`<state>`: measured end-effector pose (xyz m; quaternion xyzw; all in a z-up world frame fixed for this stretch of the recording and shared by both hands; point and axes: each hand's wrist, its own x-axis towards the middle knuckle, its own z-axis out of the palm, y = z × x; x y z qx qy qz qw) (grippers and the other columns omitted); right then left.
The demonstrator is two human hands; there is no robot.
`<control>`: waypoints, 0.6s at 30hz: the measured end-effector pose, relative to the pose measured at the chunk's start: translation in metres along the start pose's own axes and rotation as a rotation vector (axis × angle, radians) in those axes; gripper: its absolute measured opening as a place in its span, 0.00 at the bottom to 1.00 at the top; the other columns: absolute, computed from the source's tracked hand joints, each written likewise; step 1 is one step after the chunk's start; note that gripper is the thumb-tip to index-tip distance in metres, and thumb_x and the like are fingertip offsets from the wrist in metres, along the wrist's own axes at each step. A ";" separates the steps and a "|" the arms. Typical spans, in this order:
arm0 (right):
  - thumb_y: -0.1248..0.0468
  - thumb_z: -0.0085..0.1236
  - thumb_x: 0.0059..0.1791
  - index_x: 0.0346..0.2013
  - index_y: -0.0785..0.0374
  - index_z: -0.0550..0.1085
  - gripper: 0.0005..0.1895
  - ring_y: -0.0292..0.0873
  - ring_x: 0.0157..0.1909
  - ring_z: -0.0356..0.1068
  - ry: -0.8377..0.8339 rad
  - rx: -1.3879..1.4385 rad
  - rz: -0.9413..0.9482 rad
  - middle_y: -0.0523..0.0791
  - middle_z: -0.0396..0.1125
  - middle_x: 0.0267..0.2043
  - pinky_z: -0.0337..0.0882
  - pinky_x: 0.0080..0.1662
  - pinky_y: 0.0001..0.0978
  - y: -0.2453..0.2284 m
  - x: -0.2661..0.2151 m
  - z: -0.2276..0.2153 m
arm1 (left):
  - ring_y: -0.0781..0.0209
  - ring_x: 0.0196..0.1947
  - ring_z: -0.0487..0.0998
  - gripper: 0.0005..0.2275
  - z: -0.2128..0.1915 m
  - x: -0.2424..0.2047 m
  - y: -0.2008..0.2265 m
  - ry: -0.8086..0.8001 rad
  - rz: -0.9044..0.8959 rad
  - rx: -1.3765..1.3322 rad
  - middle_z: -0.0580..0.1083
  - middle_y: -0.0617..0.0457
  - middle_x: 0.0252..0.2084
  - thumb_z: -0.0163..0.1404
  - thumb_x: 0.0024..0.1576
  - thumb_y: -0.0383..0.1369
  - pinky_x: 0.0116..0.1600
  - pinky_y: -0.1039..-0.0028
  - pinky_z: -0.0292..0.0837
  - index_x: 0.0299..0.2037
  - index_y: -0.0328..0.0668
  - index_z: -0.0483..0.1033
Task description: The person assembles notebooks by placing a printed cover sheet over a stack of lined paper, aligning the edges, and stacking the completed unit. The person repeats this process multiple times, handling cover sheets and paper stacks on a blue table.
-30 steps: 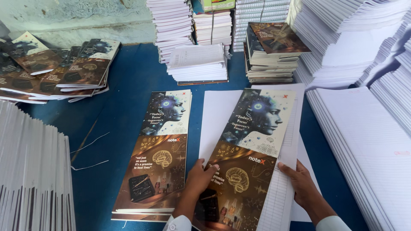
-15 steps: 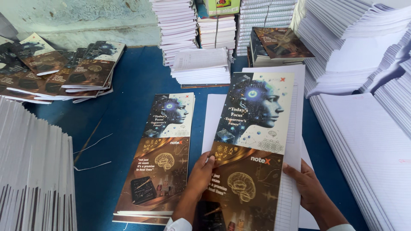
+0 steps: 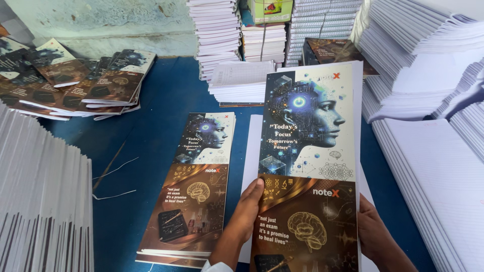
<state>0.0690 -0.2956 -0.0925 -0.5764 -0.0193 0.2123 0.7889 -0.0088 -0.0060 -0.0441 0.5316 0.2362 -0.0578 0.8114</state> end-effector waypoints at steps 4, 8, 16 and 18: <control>0.72 0.47 0.49 0.64 0.63 0.67 0.26 0.41 0.35 0.76 -0.031 -0.021 -0.019 0.55 0.75 0.45 0.79 0.29 0.34 -0.003 -0.001 0.001 | 0.53 0.60 0.76 0.31 -0.005 0.001 -0.002 -0.074 0.054 -0.122 0.74 0.42 0.62 0.40 0.61 0.52 0.63 0.65 0.72 0.70 0.41 0.60; 0.74 0.47 0.49 0.63 0.65 0.67 0.26 0.43 0.38 0.77 -0.066 0.001 -0.043 0.54 0.74 0.46 0.80 0.34 0.35 -0.009 -0.005 -0.001 | 0.55 0.60 0.74 0.30 -0.002 -0.001 0.004 -0.070 0.007 -0.112 0.74 0.45 0.61 0.40 0.61 0.52 0.63 0.64 0.70 0.69 0.42 0.62; 0.72 0.47 0.49 0.62 0.66 0.68 0.25 0.46 0.41 0.78 -0.009 -0.006 0.060 0.56 0.75 0.48 0.81 0.36 0.39 -0.007 -0.005 0.002 | 0.54 0.57 0.76 0.28 0.005 -0.013 0.016 0.019 -0.032 -0.024 0.76 0.46 0.56 0.40 0.60 0.50 0.59 0.62 0.73 0.68 0.47 0.63; 0.72 0.47 0.49 0.62 0.66 0.68 0.25 0.47 0.40 0.78 -0.006 -0.001 0.074 0.57 0.75 0.47 0.80 0.35 0.39 -0.004 -0.004 0.004 | 0.54 0.58 0.76 0.28 0.002 -0.009 0.013 -0.027 0.023 -0.093 0.76 0.45 0.57 0.40 0.62 0.50 0.61 0.63 0.73 0.68 0.42 0.63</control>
